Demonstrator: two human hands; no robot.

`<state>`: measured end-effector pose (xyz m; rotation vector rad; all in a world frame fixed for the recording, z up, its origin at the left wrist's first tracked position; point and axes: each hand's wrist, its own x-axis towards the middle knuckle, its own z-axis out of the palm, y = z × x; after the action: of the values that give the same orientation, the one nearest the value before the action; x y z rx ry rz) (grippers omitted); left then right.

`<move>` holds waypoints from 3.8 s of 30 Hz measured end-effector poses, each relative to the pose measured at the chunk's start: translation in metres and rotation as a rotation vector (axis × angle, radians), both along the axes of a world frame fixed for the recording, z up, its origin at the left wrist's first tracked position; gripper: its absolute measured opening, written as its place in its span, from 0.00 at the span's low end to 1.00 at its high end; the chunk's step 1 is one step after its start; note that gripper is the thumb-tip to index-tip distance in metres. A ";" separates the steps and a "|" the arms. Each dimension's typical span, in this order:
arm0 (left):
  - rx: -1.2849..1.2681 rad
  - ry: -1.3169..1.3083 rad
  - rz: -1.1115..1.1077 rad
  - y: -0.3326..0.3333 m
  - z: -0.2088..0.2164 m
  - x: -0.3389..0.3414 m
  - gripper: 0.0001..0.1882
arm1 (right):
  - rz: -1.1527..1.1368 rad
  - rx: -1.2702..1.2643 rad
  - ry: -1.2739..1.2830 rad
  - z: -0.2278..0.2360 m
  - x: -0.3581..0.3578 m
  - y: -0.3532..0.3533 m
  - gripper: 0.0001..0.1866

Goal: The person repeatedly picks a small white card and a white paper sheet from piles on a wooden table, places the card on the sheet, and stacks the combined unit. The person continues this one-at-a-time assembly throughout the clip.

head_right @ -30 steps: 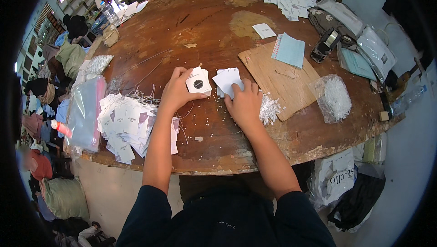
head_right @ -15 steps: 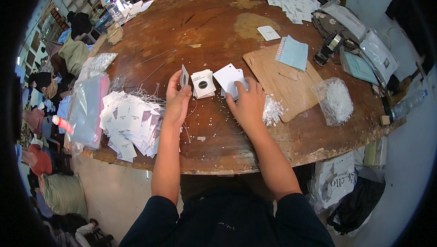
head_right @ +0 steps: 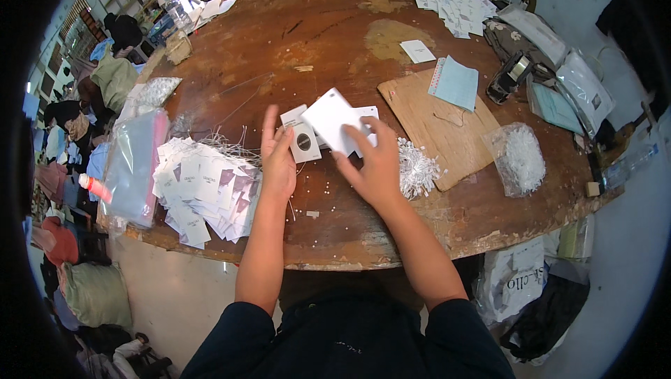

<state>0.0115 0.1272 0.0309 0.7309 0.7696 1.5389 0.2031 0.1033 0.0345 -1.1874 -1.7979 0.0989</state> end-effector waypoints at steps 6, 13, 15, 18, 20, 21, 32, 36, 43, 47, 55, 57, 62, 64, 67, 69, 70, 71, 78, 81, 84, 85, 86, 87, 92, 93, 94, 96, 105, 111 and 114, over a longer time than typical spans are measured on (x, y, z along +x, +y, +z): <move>-0.086 0.114 -0.028 -0.008 0.003 0.014 0.30 | 0.129 0.030 -0.038 0.002 -0.016 -0.009 0.26; -0.075 -0.045 -0.114 -0.010 0.009 0.013 0.23 | 0.124 0.025 -0.138 -0.003 -0.022 -0.007 0.26; -0.053 -0.098 -0.143 -0.012 0.009 0.011 0.24 | 0.109 0.004 -0.140 -0.003 -0.022 -0.007 0.26; -0.003 -0.116 -0.170 -0.012 0.009 0.010 0.24 | 0.098 0.008 -0.158 -0.003 -0.021 -0.007 0.27; -0.001 -0.036 -0.150 -0.013 0.008 0.012 0.24 | 0.095 0.021 -0.166 -0.002 -0.021 -0.007 0.27; -0.004 -0.017 -0.144 -0.013 0.007 0.012 0.24 | 0.094 0.024 -0.165 -0.002 -0.021 -0.006 0.27; -0.025 -0.009 -0.108 -0.012 0.003 0.015 0.28 | 0.093 0.037 -0.180 -0.001 -0.023 -0.007 0.26; 0.003 0.047 -0.030 -0.010 -0.001 0.017 0.26 | 0.114 0.017 -0.174 -0.002 -0.024 -0.009 0.28; 0.038 0.077 0.101 -0.010 -0.006 0.017 0.26 | -0.121 0.047 0.023 0.000 0.023 0.013 0.21; 0.019 0.123 0.109 -0.010 -0.005 0.015 0.26 | -0.415 -0.260 -0.213 -0.003 0.074 0.026 0.10; -0.055 0.181 0.030 -0.016 0.000 0.014 0.25 | -0.391 -0.333 -0.150 -0.032 0.083 0.029 0.06; -0.065 0.179 0.024 -0.017 0.001 0.014 0.25 | -0.430 -0.291 -0.012 -0.027 0.085 0.030 0.06; -0.094 0.208 -0.022 -0.016 -0.001 0.018 0.26 | -0.142 -0.188 0.493 0.000 0.080 0.023 0.06; -0.078 0.204 -0.034 -0.013 -0.001 0.017 0.26 | -0.014 -0.170 0.592 0.013 0.073 0.023 0.07; -0.104 0.180 -0.052 -0.017 -0.002 0.018 0.26 | 0.098 -0.225 0.721 0.026 0.062 0.019 0.06; -0.106 0.151 -0.052 -0.017 -0.001 0.019 0.26 | 0.135 -0.033 0.815 0.029 0.053 0.016 0.07; -0.104 0.096 -0.071 -0.018 0.000 0.020 0.26 | 0.162 0.071 0.862 0.029 0.048 0.014 0.07; -0.084 0.041 -0.093 -0.019 0.000 0.021 0.26 | 0.134 -0.009 0.816 0.027 0.040 0.017 0.06; -0.095 -0.197 -0.434 -0.026 -0.003 0.027 0.26 | 0.315 -0.181 0.387 -0.009 -0.011 0.035 0.10; -0.092 -0.241 -0.419 -0.023 -0.006 0.029 0.27 | 0.251 -0.333 0.437 -0.022 -0.013 0.028 0.10; -0.080 -0.235 -0.292 -0.020 -0.005 0.027 0.27 | 0.366 -0.498 0.493 -0.021 -0.005 0.029 0.10; -0.063 -0.238 -0.243 -0.019 -0.005 0.026 0.27 | 0.395 -0.594 0.490 -0.019 -0.002 0.031 0.10; -0.053 -0.230 -0.202 -0.017 -0.004 0.024 0.27 | 0.428 -0.637 0.552 -0.016 0.007 0.029 0.08; -0.035 -0.230 -0.169 -0.015 -0.003 0.021 0.27 | 0.406 -0.751 0.604 -0.012 0.015 0.028 0.08; -0.038 -0.037 -0.016 -0.014 -0.004 0.019 0.25 | 0.464 -0.376 1.377 -0.004 0.030 0.032 0.09; -0.033 0.019 -0.024 -0.015 -0.005 0.021 0.25 | 0.438 -0.312 1.384 -0.003 0.031 0.033 0.09; -0.028 0.073 -0.036 -0.016 -0.006 0.024 0.25 | 0.445 -0.234 1.380 -0.003 0.033 0.033 0.09; -0.027 0.134 -0.056 -0.018 -0.007 0.028 0.26 | 0.618 -0.229 1.407 -0.002 0.035 0.032 0.08; 0.030 0.287 -0.085 -0.023 -0.009 0.031 0.24 | 0.292 -0.364 0.817 -0.001 -0.009 0.005 0.08; 0.111 0.415 -0.028 -0.022 -0.012 0.034 0.21 | 0.263 -0.420 0.807 0.004 -0.014 0.003 0.06; 0.125 0.452 -0.022 -0.023 -0.012 0.036 0.20 | 0.117 -0.372 0.654 0.004 -0.011 0.003 0.06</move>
<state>0.0475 0.1038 0.0185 1.2002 0.9968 1.4265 0.1919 0.1066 0.0386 -1.1239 -1.2872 0.8234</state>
